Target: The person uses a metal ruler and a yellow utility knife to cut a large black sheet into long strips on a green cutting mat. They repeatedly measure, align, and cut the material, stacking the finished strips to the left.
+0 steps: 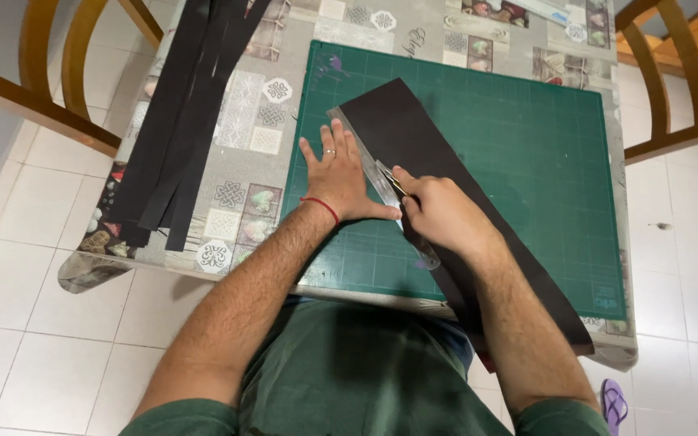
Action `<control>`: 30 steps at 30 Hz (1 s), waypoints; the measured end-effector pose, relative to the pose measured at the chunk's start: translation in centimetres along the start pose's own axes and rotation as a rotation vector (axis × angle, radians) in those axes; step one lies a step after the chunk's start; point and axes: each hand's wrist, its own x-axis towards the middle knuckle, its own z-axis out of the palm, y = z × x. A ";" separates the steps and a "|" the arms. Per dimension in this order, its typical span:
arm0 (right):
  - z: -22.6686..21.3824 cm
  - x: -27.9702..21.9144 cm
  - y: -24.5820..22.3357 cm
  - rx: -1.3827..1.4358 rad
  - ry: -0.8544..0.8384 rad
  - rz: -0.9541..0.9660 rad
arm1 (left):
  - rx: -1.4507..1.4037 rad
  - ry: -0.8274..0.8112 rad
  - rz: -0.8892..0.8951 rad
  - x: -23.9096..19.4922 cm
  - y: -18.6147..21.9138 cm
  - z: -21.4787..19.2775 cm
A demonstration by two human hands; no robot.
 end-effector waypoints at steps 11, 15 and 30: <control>0.0 -6.1 2.1 -0.024 -0.071 0.038 | -0.042 -0.029 -0.017 -0.9 0.5 -1.3; 1.3 -8.2 4.7 -0.084 -0.119 0.100 | -0.029 -0.019 -0.020 -0.9 0.5 -1.0; 2.7 -16.4 8.1 -0.154 -0.078 0.119 | -0.009 -0.039 -0.037 -0.8 0.8 -1.1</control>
